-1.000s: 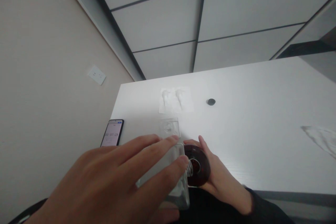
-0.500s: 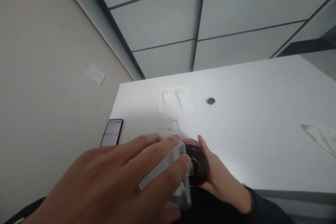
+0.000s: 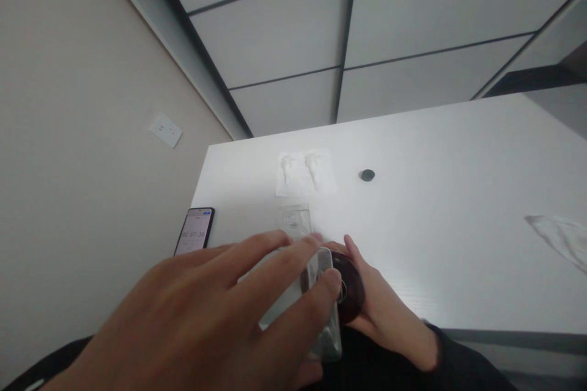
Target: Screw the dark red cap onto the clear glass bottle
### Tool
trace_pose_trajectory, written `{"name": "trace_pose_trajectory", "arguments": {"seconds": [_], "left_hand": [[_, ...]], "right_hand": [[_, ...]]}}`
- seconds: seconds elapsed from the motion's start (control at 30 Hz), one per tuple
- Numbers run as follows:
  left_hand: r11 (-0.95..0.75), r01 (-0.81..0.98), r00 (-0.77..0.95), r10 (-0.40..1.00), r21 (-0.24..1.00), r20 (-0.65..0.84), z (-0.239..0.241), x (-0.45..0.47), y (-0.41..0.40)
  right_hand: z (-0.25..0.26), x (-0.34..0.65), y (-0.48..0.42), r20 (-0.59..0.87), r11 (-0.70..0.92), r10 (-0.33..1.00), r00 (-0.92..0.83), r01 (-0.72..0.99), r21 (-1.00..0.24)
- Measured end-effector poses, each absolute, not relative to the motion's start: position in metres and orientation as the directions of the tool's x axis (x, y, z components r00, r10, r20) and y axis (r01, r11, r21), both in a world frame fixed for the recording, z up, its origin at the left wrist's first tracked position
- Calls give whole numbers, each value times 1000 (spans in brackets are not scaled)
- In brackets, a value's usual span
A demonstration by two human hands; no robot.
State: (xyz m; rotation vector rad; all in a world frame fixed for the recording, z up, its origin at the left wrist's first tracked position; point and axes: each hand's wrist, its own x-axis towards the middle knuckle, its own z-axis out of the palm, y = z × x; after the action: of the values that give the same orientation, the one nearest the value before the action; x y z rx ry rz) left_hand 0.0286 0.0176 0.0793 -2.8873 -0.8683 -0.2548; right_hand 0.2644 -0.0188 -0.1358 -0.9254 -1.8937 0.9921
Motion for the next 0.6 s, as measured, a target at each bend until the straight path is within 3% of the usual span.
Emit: {"name": "trace_pose_trajectory", "arguments": {"seconds": [0.6], "left_hand": [[-826, 559, 814, 564, 76, 138, 81, 37, 19]], "right_hand": [[-128, 262, -16, 334, 449, 847, -414, 219, -866]]}}
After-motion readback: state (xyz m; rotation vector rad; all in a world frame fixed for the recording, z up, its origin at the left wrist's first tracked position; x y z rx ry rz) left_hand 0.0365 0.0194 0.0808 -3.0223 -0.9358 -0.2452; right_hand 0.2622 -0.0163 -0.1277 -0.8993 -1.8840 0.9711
